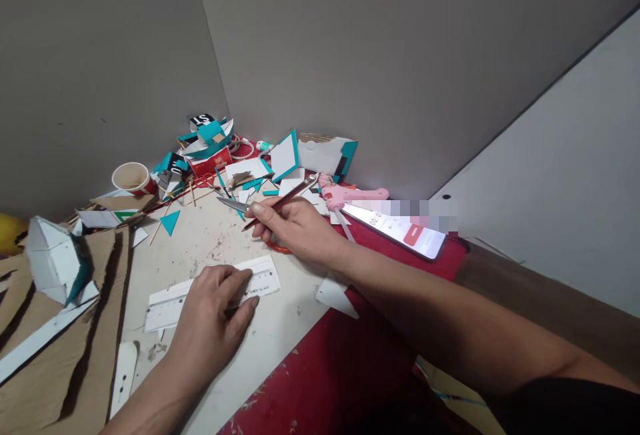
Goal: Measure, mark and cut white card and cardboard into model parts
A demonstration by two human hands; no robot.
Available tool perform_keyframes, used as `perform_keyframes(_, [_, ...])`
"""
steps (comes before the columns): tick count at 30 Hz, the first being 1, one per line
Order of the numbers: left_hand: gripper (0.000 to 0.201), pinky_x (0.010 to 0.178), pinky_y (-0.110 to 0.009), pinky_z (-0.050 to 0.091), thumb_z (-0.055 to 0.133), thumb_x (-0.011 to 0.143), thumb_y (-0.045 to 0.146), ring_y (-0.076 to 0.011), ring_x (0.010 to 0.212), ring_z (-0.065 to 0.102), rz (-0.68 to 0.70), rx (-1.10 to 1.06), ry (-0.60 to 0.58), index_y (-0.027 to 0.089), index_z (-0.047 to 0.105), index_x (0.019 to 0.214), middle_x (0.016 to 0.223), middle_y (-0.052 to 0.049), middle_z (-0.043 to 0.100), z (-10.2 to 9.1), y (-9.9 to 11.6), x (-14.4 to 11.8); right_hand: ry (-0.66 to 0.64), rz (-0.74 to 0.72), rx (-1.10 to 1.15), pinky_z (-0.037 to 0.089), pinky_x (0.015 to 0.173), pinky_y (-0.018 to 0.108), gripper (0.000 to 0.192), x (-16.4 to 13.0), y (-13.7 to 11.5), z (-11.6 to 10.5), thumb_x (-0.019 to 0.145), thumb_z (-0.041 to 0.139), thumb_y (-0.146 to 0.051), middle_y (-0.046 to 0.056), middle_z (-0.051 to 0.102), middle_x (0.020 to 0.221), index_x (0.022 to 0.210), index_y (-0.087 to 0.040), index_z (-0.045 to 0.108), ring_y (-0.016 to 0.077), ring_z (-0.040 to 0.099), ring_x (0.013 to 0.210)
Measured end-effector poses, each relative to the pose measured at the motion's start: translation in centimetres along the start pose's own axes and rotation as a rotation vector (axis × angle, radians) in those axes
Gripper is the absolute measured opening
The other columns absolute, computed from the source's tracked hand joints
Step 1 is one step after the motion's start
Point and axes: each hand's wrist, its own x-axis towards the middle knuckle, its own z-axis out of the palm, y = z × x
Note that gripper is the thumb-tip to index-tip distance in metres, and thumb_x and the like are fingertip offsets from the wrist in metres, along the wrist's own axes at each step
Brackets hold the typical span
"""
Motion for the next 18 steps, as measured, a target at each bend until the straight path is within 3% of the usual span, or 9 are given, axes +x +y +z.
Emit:
perform_keyframes(7, [0.016, 0.077, -0.044, 0.045, 0.062, 0.082, 0.026, -0.0234, 0.086, 0.055, -0.101, -0.016, -0.178, 0.020, 0.060, 0.097, 0.090, -0.005, 0.061, -1.3, 0.6, 0.1, -0.023, -0.113, -0.030, 0.047, 0.056, 0.022, 0.027, -0.3, 0.0, 0.2, 0.095, 0.049, -0.037, 0.002, 0.062, 0.072, 0.082, -0.016, 0.060, 0.0098, 0.058, 0.060])
perform_keyframes(13, [0.017, 0.074, -0.039, 0.047, 0.065, 0.078, 0.024, -0.0224, 0.084, 0.058, 0.021, 0.022, -0.267, 0.022, 0.061, 0.095, 0.091, -0.003, 0.064, -2.5, 1.3, 0.1, -0.012, -0.115, 0.037, 0.047, 0.060, 0.023, 0.006, -0.5, -0.4, 0.2, 0.086, 0.058, -0.022, -0.001, 0.060, 0.074, 0.082, -0.017, 0.060, 0.0116, 0.061, 0.068])
perform_keyframes(18, [0.017, 0.071, -0.039, 0.050, 0.062, 0.080, 0.025, -0.0237, 0.083, 0.061, 0.103, 0.084, -0.291, 0.022, 0.061, 0.096, 0.093, -0.006, 0.066, -2.9, 1.8, 0.0, -0.019, -0.118, -0.036, 0.048, 0.062, 0.025, 0.006, -0.7, -0.6, 0.1, 0.087, 0.056, -0.020, 0.000, 0.062, 0.076, 0.084, -0.017, 0.061, 0.0124, 0.062, 0.071])
